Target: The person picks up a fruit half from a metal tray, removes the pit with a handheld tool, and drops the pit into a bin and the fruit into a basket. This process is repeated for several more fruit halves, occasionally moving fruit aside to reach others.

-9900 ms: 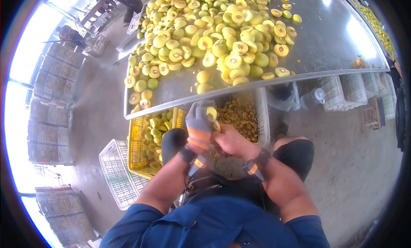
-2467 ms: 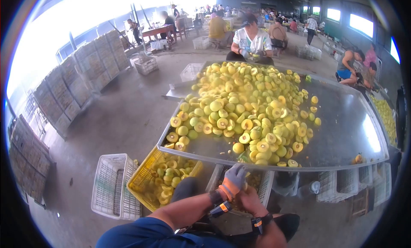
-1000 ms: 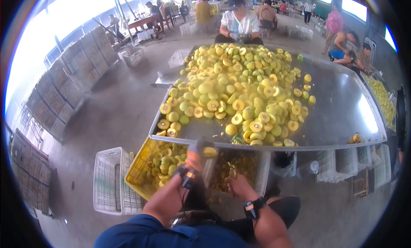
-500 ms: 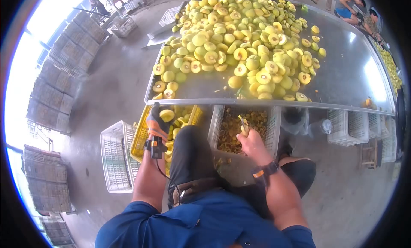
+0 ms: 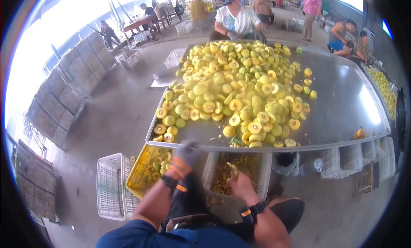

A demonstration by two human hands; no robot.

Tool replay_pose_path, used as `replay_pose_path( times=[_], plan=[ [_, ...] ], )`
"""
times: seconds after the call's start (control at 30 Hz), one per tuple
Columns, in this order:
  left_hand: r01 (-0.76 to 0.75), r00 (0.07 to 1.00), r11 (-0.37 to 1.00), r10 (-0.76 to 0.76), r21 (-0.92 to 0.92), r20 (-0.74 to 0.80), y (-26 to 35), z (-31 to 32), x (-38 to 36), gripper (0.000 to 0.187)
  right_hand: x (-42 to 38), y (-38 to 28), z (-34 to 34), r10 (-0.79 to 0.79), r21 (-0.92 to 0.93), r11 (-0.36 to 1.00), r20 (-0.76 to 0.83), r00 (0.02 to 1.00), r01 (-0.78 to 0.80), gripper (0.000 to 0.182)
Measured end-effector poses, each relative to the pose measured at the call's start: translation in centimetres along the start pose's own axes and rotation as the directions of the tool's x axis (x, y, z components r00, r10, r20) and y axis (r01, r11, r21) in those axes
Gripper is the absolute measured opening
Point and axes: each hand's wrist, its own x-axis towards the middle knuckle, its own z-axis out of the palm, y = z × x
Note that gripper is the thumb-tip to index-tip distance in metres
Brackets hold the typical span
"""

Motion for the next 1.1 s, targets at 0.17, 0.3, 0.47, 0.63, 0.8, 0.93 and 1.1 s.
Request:
replay_pose_path(
  times=[0.17,0.3,0.47,0.63,0.8,0.93,1.1],
  plan=[
    [-0.072,0.815,0.997,0.045,0.024,0.578,3.9,10.6,-1.3,0.031,-0.6,-0.6,-0.1,-0.110,-0.201,0.972,0.053,0.992,0.119,0.036],
    [0.096,0.699,0.995,-0.088,0.029,0.709,3.5,11.7,-0.6,0.030,-1.0,1.2,0.1,-0.060,-0.296,0.952,0.077,0.995,0.081,0.034],
    [-0.092,0.752,0.994,0.030,0.060,0.658,2.0,12.3,-0.5,0.030,-0.3,1.8,-0.4,-0.062,-0.325,0.942,0.077,0.995,0.084,0.033],
    [-0.159,0.789,0.977,0.038,0.145,0.613,6.3,9.7,0.6,0.030,0.0,2.2,-0.7,-0.053,-0.281,0.958,0.022,0.998,0.057,0.033],
    [-0.182,0.962,0.974,0.147,0.137,0.230,9.7,8.6,5.0,0.033,-0.1,1.8,-0.9,-0.116,-0.243,0.963,-0.002,0.993,0.112,0.034],
    [-0.169,0.983,0.913,0.127,0.371,0.135,8.1,11.1,10.4,0.040,-0.4,0.9,-0.9,-0.134,-0.218,0.967,0.022,0.991,0.136,0.034],
    [-0.152,0.928,0.840,-0.060,0.521,0.368,6.9,14.0,11.8,0.059,-0.4,0.3,-1.4,-0.180,-0.226,0.958,0.004,0.984,0.176,0.034]
  ],
)
